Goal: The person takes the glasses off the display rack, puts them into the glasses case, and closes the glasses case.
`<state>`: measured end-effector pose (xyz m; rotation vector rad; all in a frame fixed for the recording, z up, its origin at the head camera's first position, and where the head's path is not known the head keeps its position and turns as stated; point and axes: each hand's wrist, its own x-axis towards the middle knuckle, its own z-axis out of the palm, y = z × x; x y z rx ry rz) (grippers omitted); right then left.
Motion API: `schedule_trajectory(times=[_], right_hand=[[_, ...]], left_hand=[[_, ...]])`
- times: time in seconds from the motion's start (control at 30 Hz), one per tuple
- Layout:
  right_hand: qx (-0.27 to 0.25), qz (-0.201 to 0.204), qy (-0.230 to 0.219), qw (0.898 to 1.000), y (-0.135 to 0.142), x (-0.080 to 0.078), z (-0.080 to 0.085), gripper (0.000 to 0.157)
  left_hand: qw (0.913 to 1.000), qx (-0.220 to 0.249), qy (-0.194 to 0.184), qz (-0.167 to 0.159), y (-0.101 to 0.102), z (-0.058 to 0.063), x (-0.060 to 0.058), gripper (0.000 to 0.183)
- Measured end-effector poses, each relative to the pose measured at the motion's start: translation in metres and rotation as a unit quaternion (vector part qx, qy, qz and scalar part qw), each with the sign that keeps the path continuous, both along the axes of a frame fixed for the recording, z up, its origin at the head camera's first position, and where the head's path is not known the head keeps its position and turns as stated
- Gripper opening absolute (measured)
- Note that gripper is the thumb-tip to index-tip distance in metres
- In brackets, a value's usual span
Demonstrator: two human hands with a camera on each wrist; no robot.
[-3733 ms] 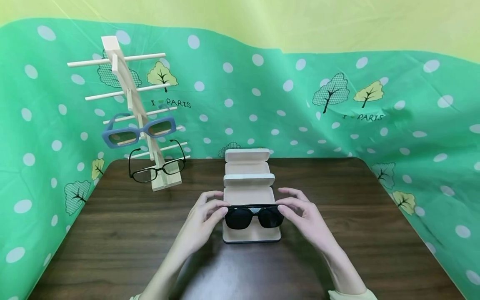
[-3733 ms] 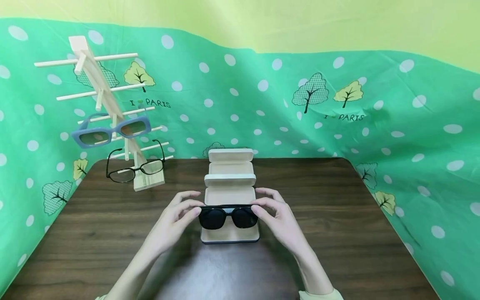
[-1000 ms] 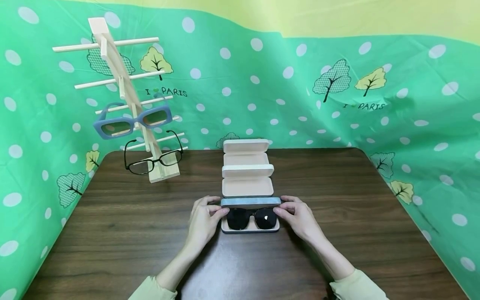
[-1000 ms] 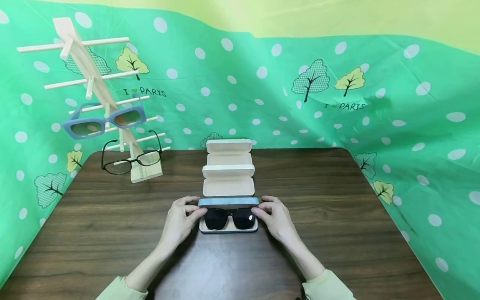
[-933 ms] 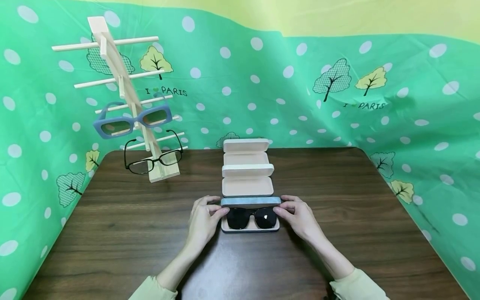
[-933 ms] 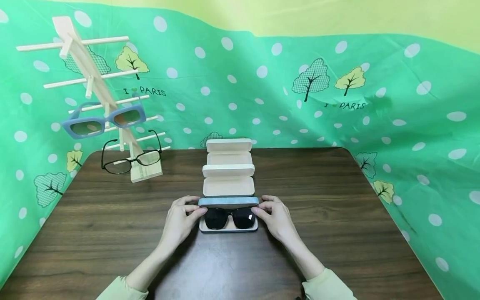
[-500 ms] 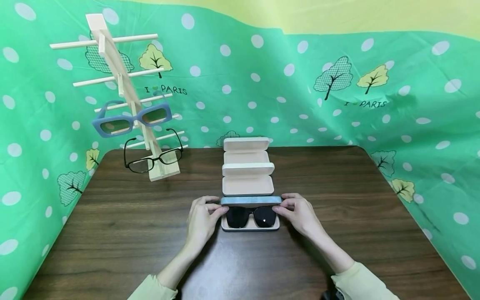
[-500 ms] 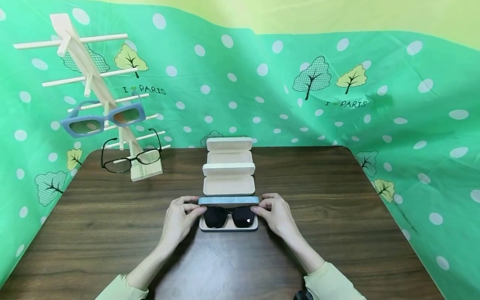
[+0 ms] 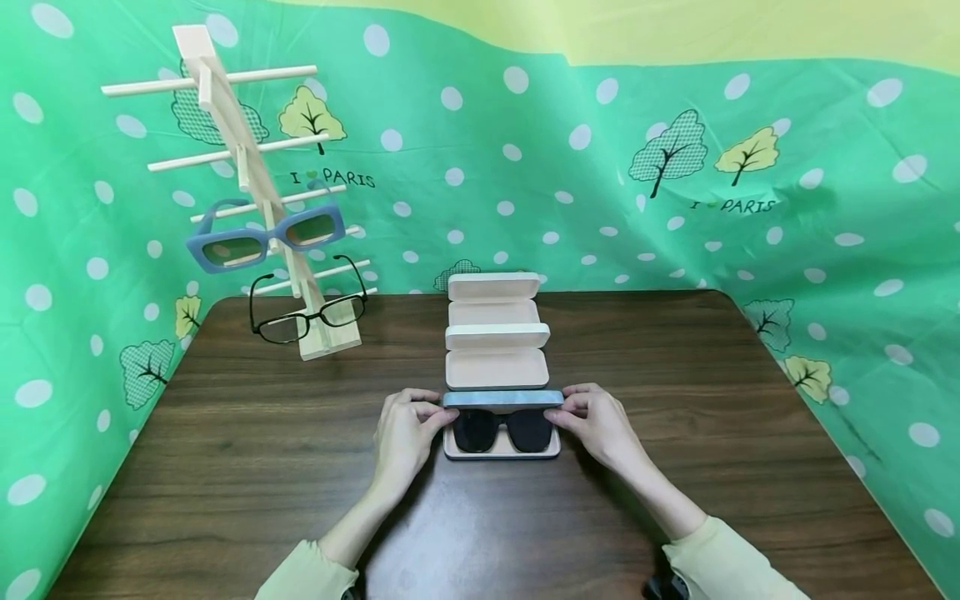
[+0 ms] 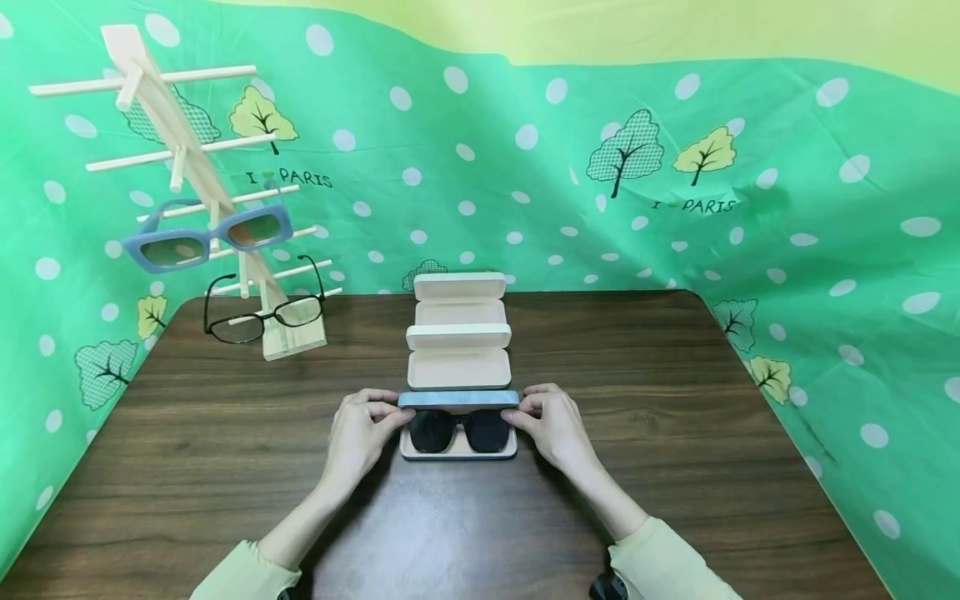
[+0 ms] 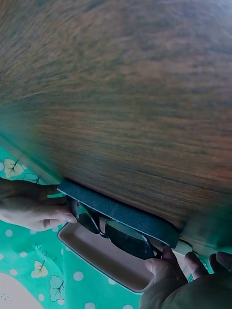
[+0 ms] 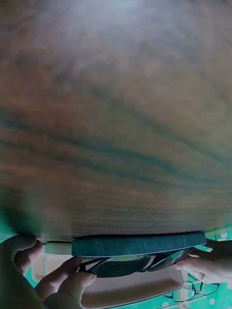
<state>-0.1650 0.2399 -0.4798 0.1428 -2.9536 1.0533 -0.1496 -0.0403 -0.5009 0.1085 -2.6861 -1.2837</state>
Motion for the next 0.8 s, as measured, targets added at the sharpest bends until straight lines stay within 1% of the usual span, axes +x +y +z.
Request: schedule_trajectory(times=[0.57, 0.8], right_hand=[[0.010, -0.010, 0.009, 1.000, 0.0015, -0.0016, -0.0022, 0.024], [0.011, -0.007, 0.010, 1.000, 0.0009, -0.0009, -0.0008, 0.022]], left_hand=[[0.9998, 0.001, -0.019, 0.002, -0.0026, -0.0020, -0.0030, 0.017], [0.9999, -0.008, -0.015, -0.003, -0.0031, -0.0025, -0.0035, 0.017]])
